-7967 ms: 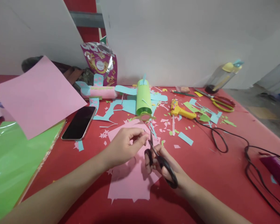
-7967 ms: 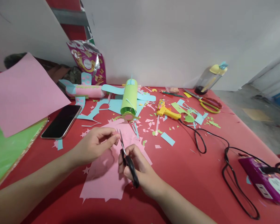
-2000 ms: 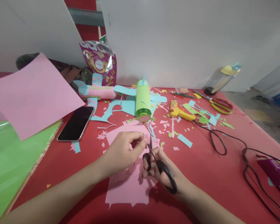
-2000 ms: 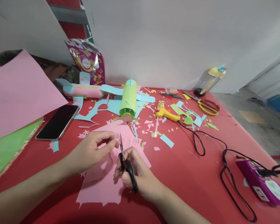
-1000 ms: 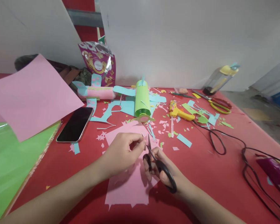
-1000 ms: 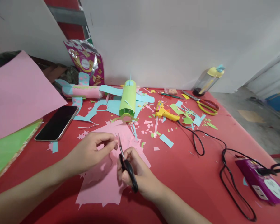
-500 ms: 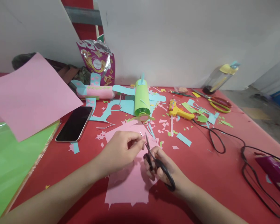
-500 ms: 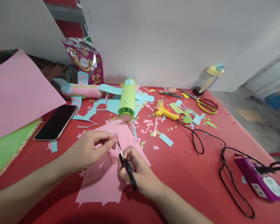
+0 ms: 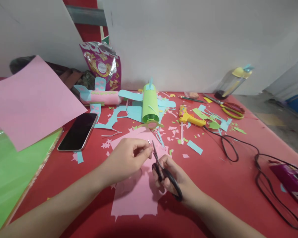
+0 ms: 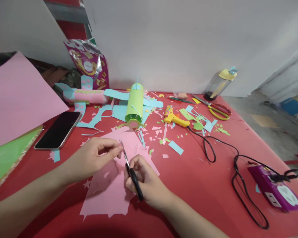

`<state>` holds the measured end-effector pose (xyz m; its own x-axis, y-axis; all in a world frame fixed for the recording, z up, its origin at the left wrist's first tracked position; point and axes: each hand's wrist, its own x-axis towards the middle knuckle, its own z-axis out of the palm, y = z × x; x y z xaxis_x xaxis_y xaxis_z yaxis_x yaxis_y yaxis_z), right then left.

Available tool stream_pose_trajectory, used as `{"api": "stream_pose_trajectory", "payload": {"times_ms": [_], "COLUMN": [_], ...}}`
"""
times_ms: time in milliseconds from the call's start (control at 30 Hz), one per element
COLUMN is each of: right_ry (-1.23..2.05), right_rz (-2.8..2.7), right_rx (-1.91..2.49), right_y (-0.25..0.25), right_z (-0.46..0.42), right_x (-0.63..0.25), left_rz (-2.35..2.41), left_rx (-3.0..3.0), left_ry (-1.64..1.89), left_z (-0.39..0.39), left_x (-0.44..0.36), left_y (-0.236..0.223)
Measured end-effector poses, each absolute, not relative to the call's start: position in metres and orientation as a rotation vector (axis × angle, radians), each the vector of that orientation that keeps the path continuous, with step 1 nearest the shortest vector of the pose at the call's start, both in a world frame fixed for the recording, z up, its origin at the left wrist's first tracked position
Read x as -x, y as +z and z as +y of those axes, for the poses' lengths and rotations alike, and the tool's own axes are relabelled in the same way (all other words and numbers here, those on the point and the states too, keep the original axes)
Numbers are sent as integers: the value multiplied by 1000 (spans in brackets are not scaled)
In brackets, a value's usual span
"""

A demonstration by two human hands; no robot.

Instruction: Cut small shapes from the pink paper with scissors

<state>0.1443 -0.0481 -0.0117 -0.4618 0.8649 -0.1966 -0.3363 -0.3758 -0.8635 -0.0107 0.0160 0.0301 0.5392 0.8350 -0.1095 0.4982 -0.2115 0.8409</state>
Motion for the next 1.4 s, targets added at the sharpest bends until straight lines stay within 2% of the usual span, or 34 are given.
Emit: {"api": "stream_pose_trajectory", "payload": {"times_ms": [267, 467, 767, 1100, 1400], "right_ry": [1905, 1881, 1485, 1464, 1445], "right_rz": [-979, -952, -743, -741, -736], "right_rx": [872, 860, 1082, 1062, 1067], "right_y": [-12, -15, -17, -11, -11], "right_z": [-48, -48, -42, -39, -40], "right_x": [-143, -142, -146, -145, -143], "left_rz": [1112, 1181, 1085, 1007, 995], "left_rx": [-1843, -1797, -1829, -1946, -1820], "left_ry": [455, 571, 491, 353, 320], "left_z": [16, 16, 9, -1, 0], "left_x": [11, 9, 1, -6, -9], "left_y": [31, 33, 18, 10, 7]}}
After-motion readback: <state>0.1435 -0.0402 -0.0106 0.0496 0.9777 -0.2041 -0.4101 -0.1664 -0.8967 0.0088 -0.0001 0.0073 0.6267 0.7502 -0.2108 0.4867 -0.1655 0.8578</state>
